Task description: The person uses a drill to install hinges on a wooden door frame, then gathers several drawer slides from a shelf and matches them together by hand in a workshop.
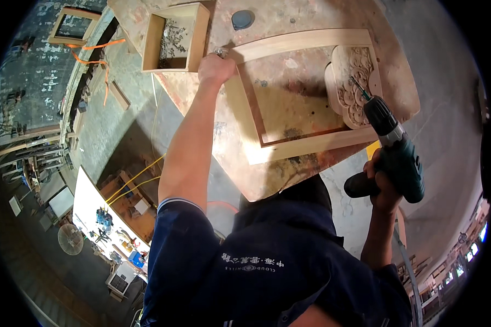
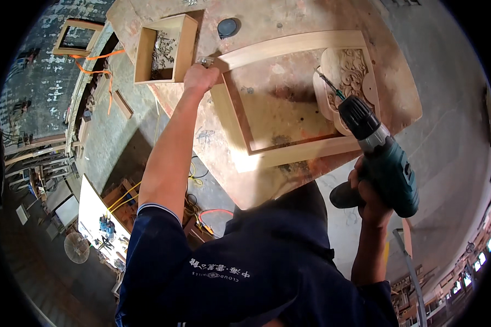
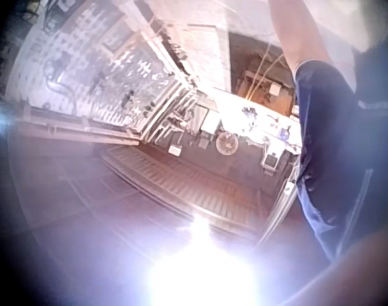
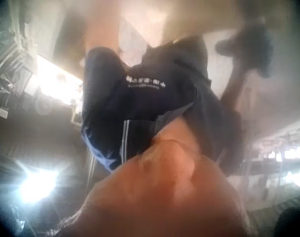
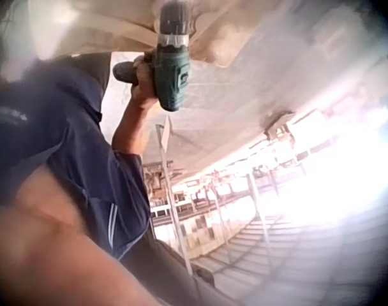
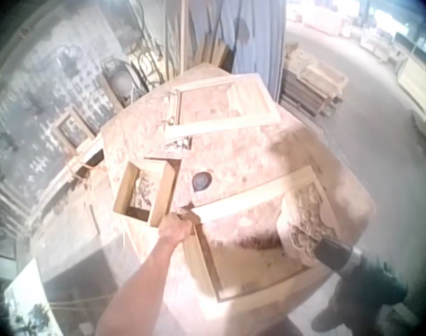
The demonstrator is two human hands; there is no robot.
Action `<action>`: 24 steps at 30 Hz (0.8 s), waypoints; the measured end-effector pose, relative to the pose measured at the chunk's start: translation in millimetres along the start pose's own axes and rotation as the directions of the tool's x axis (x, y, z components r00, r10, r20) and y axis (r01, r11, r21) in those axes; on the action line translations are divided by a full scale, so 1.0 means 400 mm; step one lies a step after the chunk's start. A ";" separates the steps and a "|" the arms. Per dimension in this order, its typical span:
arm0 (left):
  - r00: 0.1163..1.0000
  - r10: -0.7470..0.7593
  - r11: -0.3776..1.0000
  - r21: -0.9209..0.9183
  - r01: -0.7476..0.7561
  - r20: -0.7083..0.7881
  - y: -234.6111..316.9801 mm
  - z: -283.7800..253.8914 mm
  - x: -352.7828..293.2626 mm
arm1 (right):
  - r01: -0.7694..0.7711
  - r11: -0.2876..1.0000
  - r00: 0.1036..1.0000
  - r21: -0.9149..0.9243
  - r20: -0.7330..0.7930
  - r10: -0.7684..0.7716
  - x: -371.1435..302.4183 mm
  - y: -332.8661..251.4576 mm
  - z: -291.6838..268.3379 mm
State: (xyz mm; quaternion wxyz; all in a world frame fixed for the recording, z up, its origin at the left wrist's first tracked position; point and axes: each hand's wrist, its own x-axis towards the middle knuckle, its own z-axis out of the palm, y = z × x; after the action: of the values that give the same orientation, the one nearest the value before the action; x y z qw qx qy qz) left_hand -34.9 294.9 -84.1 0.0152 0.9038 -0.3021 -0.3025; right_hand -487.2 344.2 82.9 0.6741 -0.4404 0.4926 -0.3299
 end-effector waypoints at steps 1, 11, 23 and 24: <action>1.000 -0.021 1.000 0.005 0.021 -0.018 -0.013 0.006 0.007 | -0.006 1.000 1.000 -0.001 0.001 0.006 -0.005 0.001 0.002; 0.998 0.051 0.973 -0.227 -0.044 0.029 -0.031 0.003 -0.020 | -0.004 0.998 0.999 0.065 -0.034 0.007 0.003 -0.002 0.012; 0.995 0.096 0.858 -0.506 -0.083 -0.001 -0.073 0.017 -0.036 | -0.013 0.997 0.999 0.076 -0.030 0.015 -0.005 0.004 -0.011; 0.996 0.091 0.878 -0.472 -0.081 -0.002 -0.076 0.026 -0.031 | -0.016 0.996 0.999 0.085 -0.027 0.018 -0.005 0.003 -0.010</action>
State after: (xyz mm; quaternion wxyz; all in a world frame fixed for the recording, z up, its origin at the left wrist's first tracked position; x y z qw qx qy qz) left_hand -32.2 328.0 -92.3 0.2447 0.8555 -0.2595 -0.3753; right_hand -491.7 345.4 82.0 0.6882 -0.4025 0.4912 -0.3508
